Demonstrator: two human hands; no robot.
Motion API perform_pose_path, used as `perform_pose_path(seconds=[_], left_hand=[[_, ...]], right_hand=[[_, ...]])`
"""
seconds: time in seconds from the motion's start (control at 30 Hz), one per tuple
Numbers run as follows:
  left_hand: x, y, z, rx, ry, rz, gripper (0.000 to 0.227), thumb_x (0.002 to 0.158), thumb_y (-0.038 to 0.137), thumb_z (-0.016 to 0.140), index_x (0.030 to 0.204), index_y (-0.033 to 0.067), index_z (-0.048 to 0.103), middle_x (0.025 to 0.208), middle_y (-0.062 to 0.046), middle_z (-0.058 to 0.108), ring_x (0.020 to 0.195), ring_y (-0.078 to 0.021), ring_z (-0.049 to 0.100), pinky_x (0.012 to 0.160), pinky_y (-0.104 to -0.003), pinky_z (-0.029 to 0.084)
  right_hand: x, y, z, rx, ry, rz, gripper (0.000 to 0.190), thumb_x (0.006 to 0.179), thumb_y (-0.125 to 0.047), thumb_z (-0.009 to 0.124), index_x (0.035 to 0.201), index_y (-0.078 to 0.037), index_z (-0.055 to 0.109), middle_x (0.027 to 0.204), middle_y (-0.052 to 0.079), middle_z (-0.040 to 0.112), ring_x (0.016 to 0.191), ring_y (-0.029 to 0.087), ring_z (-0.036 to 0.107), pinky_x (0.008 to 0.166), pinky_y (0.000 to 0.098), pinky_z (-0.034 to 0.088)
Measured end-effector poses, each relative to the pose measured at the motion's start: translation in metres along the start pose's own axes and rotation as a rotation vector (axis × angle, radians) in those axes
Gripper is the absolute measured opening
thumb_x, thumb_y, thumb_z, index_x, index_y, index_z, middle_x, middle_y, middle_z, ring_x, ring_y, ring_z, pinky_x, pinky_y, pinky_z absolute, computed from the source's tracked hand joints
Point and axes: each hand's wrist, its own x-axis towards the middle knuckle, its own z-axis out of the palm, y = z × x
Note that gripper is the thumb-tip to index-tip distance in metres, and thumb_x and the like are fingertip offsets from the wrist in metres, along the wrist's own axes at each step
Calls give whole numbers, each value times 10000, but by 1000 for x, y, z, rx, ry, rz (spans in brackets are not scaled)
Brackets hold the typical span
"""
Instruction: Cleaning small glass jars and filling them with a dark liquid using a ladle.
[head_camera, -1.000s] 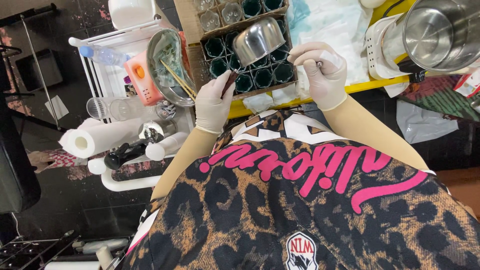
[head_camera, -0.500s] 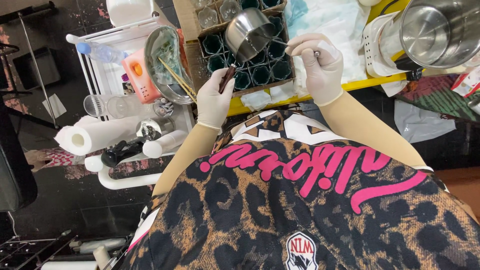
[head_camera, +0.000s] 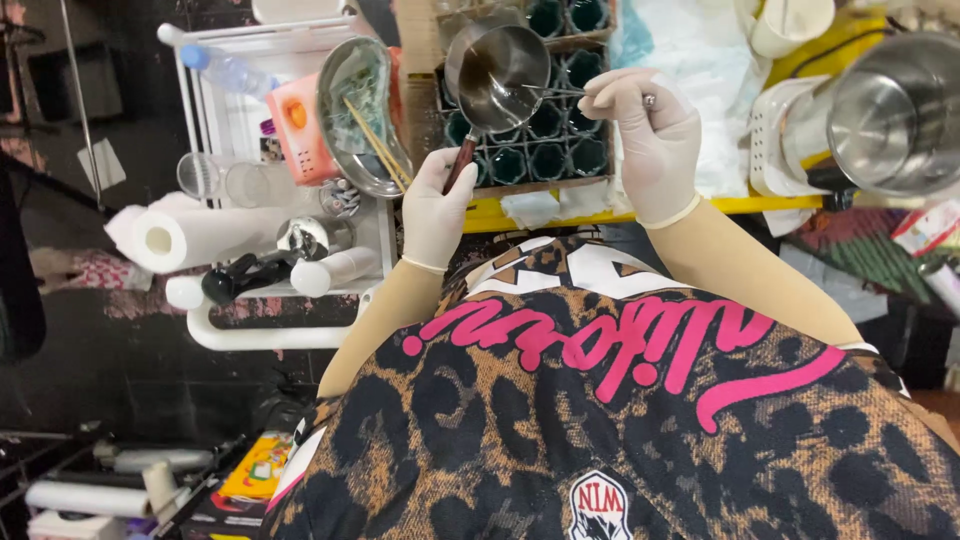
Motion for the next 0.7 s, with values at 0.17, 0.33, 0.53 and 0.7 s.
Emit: perform_pose_path(seconds=[0.17,0.33,0.53,0.7], left_hand=[[-12,12,-35,-99,128,81,221,1024,114,640,1216,5,626,930,28,625,783,-33,537,700,-196,441],[-15,-4,-82,-84,289,145,219,1093,133,556,1238,-13,629,837,34,580,747,-31,510,690,-197,421],[-2,-40,-122,-104,486,152,235,1089,126,564,1265,-10,640,793,30,520,675,-42,448,596,-206,368],[16,-50,-133,166,609,300,286,1049,126,593,1308,10,627,1066,-13,703,830,-57,584,751,-232,523]], right_hand=[[26,-5,45,58,-143,19,231,1180,-139,500,1054,23,606,1199,117,664,1051,173,680,966,304,578],[56,17,105,109,-304,25,219,1179,-127,490,1063,23,598,1200,112,667,1044,152,671,987,310,582],[82,57,174,119,-501,84,219,1168,-127,497,1053,23,607,1158,85,675,1011,131,663,963,281,566],[91,89,215,-43,-501,-21,188,1144,-105,541,1101,30,665,1037,54,653,967,101,622,914,255,516]])
